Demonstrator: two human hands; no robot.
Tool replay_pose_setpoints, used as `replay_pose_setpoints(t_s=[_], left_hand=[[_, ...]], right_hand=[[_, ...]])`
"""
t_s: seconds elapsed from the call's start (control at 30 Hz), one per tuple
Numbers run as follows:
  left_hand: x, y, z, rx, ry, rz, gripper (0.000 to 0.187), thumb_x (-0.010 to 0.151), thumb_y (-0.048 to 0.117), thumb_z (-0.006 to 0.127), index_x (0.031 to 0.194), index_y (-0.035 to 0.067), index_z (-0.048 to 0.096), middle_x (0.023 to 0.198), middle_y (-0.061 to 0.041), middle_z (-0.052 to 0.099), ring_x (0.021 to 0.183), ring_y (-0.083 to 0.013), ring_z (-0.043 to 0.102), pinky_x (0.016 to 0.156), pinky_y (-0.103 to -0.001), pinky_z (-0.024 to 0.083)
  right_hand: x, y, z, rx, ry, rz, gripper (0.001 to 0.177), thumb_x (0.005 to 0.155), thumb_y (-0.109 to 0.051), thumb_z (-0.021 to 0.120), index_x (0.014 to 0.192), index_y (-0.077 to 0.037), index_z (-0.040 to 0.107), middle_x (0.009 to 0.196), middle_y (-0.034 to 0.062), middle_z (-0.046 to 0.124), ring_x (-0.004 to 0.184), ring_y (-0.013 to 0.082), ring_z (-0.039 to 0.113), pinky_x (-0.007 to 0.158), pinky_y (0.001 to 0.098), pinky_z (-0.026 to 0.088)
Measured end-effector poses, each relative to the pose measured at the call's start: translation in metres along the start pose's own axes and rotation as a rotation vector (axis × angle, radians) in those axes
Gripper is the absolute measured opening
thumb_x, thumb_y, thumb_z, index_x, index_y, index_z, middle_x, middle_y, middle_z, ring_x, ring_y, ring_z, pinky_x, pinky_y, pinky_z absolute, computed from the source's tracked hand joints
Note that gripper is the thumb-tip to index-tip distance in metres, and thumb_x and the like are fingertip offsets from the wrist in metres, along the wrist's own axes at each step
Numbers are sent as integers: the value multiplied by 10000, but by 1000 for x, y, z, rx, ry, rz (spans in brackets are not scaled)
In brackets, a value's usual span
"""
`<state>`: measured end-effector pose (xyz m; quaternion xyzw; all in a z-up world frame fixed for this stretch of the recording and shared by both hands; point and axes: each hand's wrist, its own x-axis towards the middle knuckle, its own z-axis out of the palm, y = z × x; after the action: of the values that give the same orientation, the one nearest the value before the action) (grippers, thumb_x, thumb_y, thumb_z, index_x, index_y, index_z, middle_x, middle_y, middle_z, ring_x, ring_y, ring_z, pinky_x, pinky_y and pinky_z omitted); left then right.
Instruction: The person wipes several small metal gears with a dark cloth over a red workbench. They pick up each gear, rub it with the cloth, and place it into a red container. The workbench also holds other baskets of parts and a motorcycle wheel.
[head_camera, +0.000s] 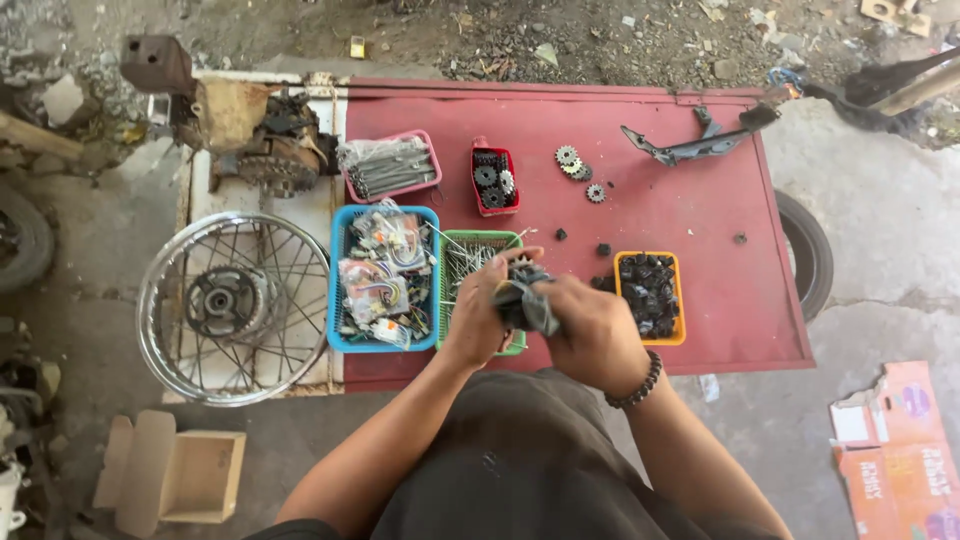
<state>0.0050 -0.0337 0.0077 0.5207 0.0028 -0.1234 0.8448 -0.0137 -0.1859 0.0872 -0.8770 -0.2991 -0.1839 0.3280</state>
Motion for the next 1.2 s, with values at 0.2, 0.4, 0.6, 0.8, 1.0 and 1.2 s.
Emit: replay_pose_setpoints(t_s=[0.2, 0.4, 0.6, 0.8, 1.0, 1.2], left_hand=[[-6, 29, -12, 9, -52, 76, 472, 1070, 320, 378, 1203, 23, 719, 719, -125, 656, 463, -131, 499, 349, -246, 426], [-9, 34, -19, -87, -163, -103, 501, 1084, 362, 337, 1313, 26, 631, 426, -173, 499, 255, -188, 436, 239, -224, 362], [7, 47, -12, 129, -133, -29, 443, 1060, 322, 401, 1249, 116, 744, 782, -145, 663, 723, -193, 540, 671, -288, 479], [-3, 35, 12, 120, -71, -135, 403, 1070, 204, 374, 1094, 2, 722, 572, -187, 616, 404, -187, 544, 350, -253, 449], [2, 27, 43, 237, -20, 99, 419, 1067, 241, 400, 1195, 66, 759, 815, -144, 701, 703, -172, 524, 648, -307, 478], [11, 0, 82, 65, -120, -37, 480, 1095, 321, 402, 943, 20, 744, 459, -161, 587, 253, -195, 479, 255, -256, 398]], right_hand=[[-1, -19, 26, 24, -25, 3, 265, 688, -88, 633, 943, -131, 694, 739, 59, 602, 612, 337, 667, 534, 447, 539], [15, -34, 27, 166, 26, 17, 130, 789, -105, 605, 905, -51, 627, 731, 138, 533, 616, 428, 610, 523, 485, 518], [13, -37, 13, -36, -29, 74, 126, 722, -73, 645, 785, -137, 558, 699, 19, 478, 551, 326, 580, 471, 416, 484], [12, -11, -17, 300, 8, 101, 150, 816, -32, 673, 745, -85, 551, 642, 97, 516, 556, 384, 574, 454, 376, 455], [-6, 24, -40, 212, -114, -19, 167, 785, -92, 709, 761, -114, 545, 662, 59, 510, 567, 354, 591, 476, 399, 483], [-3, 45, -71, 191, -22, 51, 98, 768, -102, 700, 816, -132, 620, 689, 71, 570, 610, 371, 641, 524, 391, 523]])
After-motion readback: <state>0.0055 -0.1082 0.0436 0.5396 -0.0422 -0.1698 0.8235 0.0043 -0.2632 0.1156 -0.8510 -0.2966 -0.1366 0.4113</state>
